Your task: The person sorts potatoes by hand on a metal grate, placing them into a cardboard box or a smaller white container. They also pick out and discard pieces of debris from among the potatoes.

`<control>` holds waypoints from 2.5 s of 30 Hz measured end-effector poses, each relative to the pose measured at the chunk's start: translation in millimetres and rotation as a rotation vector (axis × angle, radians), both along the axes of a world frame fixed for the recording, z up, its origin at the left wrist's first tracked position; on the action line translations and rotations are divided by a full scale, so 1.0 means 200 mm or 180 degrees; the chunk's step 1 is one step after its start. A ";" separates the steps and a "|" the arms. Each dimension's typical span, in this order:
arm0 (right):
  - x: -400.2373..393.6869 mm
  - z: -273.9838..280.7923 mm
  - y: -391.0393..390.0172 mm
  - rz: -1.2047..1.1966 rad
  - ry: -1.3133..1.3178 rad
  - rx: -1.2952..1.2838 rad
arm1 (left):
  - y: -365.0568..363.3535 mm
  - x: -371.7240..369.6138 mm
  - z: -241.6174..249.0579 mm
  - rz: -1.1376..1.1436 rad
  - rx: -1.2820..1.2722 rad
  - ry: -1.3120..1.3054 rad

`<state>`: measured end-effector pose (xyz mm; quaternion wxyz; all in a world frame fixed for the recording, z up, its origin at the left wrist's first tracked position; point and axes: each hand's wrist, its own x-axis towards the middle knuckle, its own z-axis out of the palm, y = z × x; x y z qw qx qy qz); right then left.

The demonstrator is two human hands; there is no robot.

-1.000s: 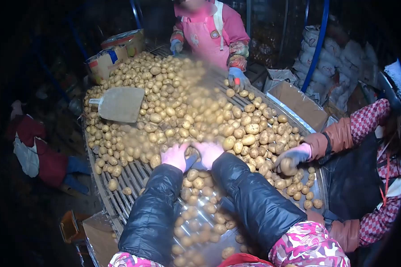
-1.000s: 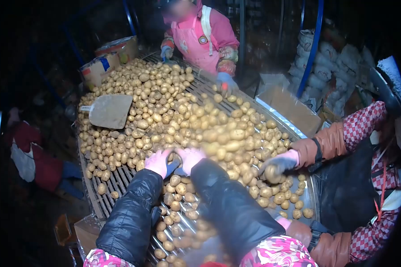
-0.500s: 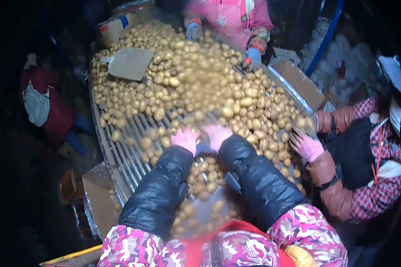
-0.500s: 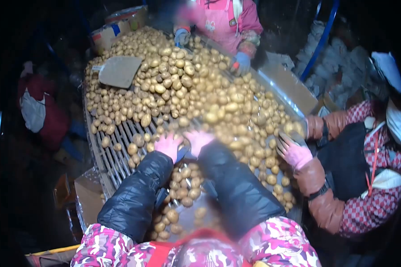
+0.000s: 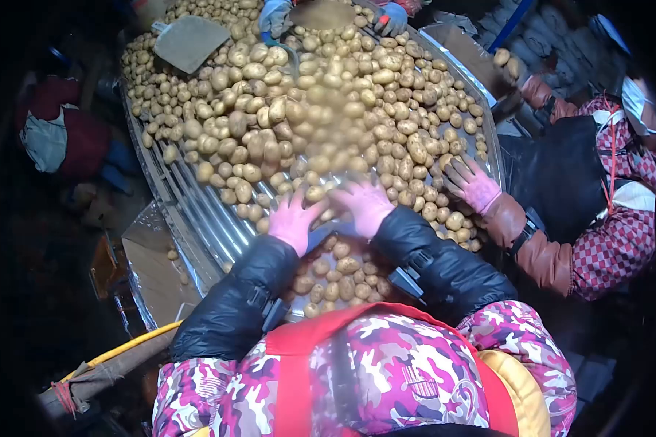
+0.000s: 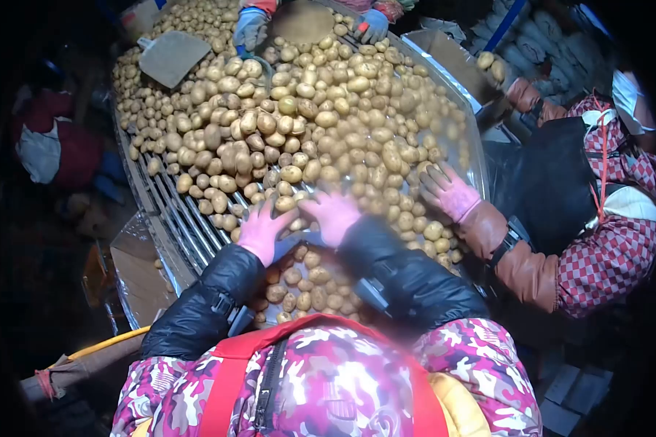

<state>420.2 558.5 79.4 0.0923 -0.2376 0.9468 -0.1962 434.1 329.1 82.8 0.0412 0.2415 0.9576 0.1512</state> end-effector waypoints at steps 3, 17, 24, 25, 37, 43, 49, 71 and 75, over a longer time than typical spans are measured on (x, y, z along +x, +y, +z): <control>0.10 -0.04 0.07 -0.0032 0.0104 -0.0072 | -0.01 0.16 -0.02 0.0041 0.0269 0.0029; -0.87 0.08 0.14 -0.1156 0.0955 0.0333 | -0.43 0.44 -0.26 0.0676 0.0407 0.0454; -1.11 -0.03 0.09 -0.1293 -0.0056 0.0723 | -0.42 0.41 -0.25 0.0741 0.0480 0.0520; -1.11 -0.03 0.12 -0.1261 -0.0082 0.0640 | -0.42 0.41 -0.26 0.0735 0.0501 0.0475; -0.29 0.30 -0.14 -0.0329 -0.1182 -0.1701 | -0.30 0.35 0.08 0.1023 0.2894 -0.1064; -0.71 0.32 -0.37 -0.0076 0.0218 -0.1727 | -0.35 0.37 0.07 0.1536 0.5925 -0.3918; -1.07 0.08 -0.53 -0.0045 0.0451 0.0160 | -0.44 0.61 -0.06 0.1782 0.5338 -0.3828; -0.16 -0.04 0.01 -0.1688 -0.2479 -0.4181 | -0.50 0.70 -0.21 0.2281 0.4940 -0.4754; -0.03 -0.03 -0.06 -0.1542 -0.2262 -0.3549 | -0.50 0.67 -0.25 0.1435 0.5941 -0.5185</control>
